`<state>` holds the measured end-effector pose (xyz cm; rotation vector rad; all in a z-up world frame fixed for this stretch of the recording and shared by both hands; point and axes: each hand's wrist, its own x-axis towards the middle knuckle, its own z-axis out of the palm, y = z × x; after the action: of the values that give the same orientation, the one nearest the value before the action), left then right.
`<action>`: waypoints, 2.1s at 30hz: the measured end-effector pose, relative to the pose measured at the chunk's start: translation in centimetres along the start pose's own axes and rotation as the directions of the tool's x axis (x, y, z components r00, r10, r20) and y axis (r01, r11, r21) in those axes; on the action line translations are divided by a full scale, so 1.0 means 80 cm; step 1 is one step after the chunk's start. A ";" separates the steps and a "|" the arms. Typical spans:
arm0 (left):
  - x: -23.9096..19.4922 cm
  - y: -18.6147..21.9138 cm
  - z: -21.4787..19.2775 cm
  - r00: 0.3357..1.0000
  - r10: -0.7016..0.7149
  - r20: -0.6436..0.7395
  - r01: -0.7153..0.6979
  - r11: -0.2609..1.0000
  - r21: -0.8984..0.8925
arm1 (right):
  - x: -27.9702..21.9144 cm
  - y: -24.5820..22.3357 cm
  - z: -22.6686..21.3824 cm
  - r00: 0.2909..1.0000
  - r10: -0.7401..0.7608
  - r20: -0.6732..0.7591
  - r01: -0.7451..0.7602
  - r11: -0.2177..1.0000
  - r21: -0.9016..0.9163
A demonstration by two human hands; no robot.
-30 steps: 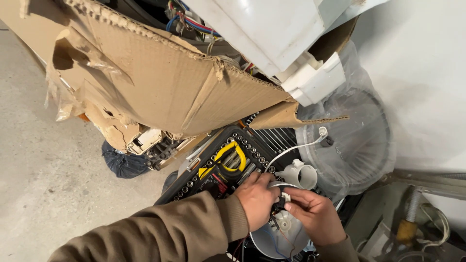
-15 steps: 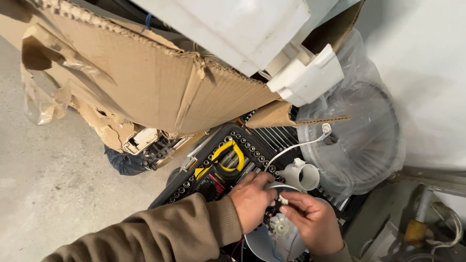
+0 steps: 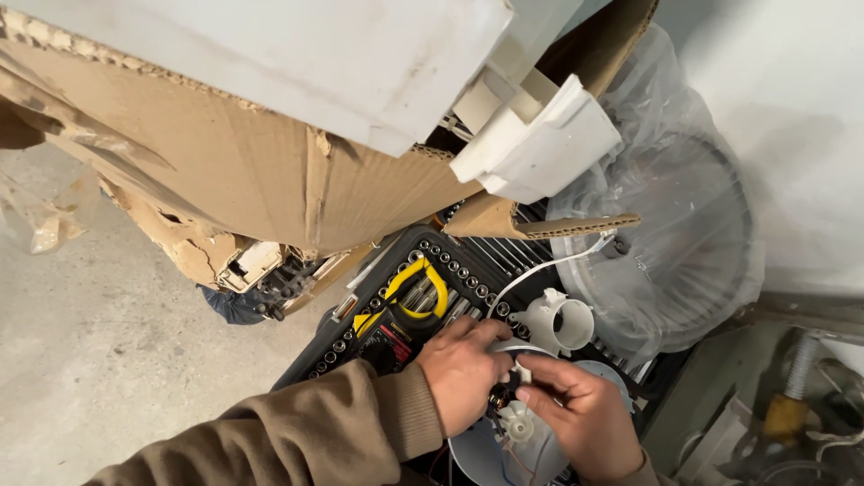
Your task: The recorder is disassembling and inspecting electrical components, including a fan unit and a circuit board, from a dishwasher in a workshop.
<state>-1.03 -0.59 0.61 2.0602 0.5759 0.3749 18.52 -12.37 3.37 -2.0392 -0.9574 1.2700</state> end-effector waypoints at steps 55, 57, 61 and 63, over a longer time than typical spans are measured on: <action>-0.036 0.010 -0.003 0.933 0.078 -0.351 -0.102 0.994 -0.049 | -0.003 -0.032 -0.001 0.793 -0.604 0.078 0.584 0.717 -0.380; -0.036 0.014 -0.005 0.933 0.093 -0.349 -0.094 0.995 0.013 | -0.002 -0.035 0.001 0.782 -0.618 0.080 0.600 0.712 -0.364; -0.039 0.017 -0.007 0.923 0.141 -0.357 -0.095 0.985 0.142 | 0.001 -0.037 0.006 0.787 -0.611 0.087 0.603 0.730 -0.323; -0.041 0.015 -0.007 0.924 0.138 -0.357 -0.089 0.985 0.149 | 0.001 -0.039 0.010 0.806 -0.586 0.084 0.578 0.749 -0.325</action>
<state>-3.79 -2.52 1.81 2.1691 0.7196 0.8232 16.93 -10.38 5.31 -1.7453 -1.7324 0.7699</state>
